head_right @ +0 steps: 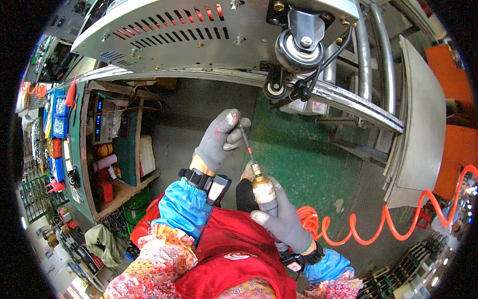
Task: The worker is assembling a large electronic unit, including applying labels, retrieving wheels/casters from a bin, and using a pneumatic screwdriver to secure components and wheels to the chassis.
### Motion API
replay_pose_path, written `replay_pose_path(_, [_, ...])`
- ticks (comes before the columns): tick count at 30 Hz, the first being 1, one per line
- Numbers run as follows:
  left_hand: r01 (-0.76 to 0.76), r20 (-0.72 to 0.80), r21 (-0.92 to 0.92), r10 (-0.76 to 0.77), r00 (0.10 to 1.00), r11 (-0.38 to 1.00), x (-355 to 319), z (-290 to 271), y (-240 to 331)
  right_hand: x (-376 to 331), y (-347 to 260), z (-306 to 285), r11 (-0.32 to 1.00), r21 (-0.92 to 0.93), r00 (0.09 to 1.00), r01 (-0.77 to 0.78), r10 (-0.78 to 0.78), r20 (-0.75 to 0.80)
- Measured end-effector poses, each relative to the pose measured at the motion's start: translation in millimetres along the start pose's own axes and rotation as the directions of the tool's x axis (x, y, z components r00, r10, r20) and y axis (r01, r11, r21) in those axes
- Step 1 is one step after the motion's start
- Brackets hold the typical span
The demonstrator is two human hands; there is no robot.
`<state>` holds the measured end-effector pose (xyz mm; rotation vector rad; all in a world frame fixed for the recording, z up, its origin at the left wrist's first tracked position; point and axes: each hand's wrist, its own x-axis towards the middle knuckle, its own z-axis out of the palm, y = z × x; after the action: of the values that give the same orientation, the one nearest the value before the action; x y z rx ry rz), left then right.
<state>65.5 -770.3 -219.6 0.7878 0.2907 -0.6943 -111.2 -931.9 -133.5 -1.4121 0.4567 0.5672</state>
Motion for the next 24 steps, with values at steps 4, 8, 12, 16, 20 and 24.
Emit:
replay_pose_path(4, [-0.018, -0.02, 0.032, 0.019, 1.0, 0.999, -3, -5, -1, -2, 2, 1, 0.995, -0.102, 1.0, 0.021, -0.02, 0.007])
replay_pose_path(8, [0.031, -0.09, 0.052, -0.026, 0.996, 0.998, -7, -7, 0, -3, 3, 3, 0.988, -0.144, 0.999, 0.048, -0.047, 0.01])
replay_pose_path(12, [0.034, -0.112, 0.132, -0.019, 0.993, 0.991, -13, -5, 1, -2, 5, 6, 0.988, -0.149, 0.999, 0.05, -0.049, 0.014])
replay_pose_path(16, [0.079, -0.153, 0.171, -0.053, 0.987, 0.982, -16, -3, 3, 1, 8, 6, 0.973, -0.222, 0.998, 0.069, -0.066, 0.022])
replay_pose_path(20, [0.113, -0.235, 0.131, -0.08, 0.969, 0.985, -15, -2, 4, 2, 9, 5, 0.974, -0.22, 0.998, 0.055, -0.046, 0.045])
replay_pose_path(24, [0.142, -0.237, 0.078, -0.12, 0.964, 0.987, -15, -3, 3, 3, 6, 7, 0.967, -0.251, 0.998, 0.051, -0.042, 0.04])
